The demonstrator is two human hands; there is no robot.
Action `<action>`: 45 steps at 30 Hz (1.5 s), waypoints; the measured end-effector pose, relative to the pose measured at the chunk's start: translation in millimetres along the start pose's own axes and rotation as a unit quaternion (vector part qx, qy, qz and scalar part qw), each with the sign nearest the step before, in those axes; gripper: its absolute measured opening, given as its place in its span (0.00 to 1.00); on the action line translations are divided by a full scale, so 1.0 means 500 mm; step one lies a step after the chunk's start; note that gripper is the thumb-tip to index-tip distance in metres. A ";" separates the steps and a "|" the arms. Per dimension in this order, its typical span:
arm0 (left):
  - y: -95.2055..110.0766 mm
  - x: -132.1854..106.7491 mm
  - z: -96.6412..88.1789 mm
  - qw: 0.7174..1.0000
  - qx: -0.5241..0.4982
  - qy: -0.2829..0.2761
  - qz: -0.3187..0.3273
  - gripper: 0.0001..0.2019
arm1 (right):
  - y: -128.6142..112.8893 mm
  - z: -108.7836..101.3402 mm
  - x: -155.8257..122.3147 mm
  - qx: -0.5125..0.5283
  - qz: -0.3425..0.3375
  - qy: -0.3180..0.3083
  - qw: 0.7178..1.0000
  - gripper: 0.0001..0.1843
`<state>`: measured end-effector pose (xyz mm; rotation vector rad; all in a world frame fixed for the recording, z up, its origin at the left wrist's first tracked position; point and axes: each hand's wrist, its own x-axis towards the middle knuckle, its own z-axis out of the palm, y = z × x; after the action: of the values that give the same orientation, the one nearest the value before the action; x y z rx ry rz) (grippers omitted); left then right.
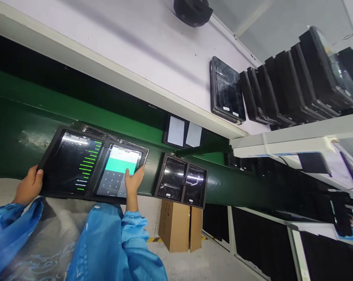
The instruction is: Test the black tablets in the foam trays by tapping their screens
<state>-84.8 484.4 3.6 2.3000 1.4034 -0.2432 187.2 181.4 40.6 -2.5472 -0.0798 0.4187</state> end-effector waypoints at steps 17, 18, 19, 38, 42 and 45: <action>-0.002 -0.002 -0.001 0.999 0.033 -0.002 -0.014 0.33 | 0.070 -0.036 -0.024 0.200 -0.037 -0.058 0.977 0.49; -0.002 -0.002 -0.001 0.999 0.033 0.005 -0.009 0.34 | 0.071 -0.034 -0.025 0.189 -0.043 -0.058 0.979 0.49; -0.003 -0.002 0.000 0.999 0.032 0.009 -0.005 0.34 | 0.071 -0.033 -0.025 0.181 -0.046 -0.057 0.981 0.49; -0.004 -0.004 0.001 0.999 0.022 -0.011 -0.026 0.33 | 0.020 -0.005 0.010 0.136 0.019 0.046 0.990 0.39; -0.007 -0.009 0.008 0.999 -0.036 -0.013 -0.034 0.37 | 0.045 0.003 0.008 0.205 0.010 0.042 0.978 0.32; -0.012 -0.009 0.014 0.995 -0.086 -0.019 -0.038 0.37 | 0.048 0.008 0.007 0.201 0.011 0.061 0.978 0.30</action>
<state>-91.7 480.2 -2.8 2.0951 1.4355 -0.1794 188.5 163.6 23.9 -2.1679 0.0719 0.2543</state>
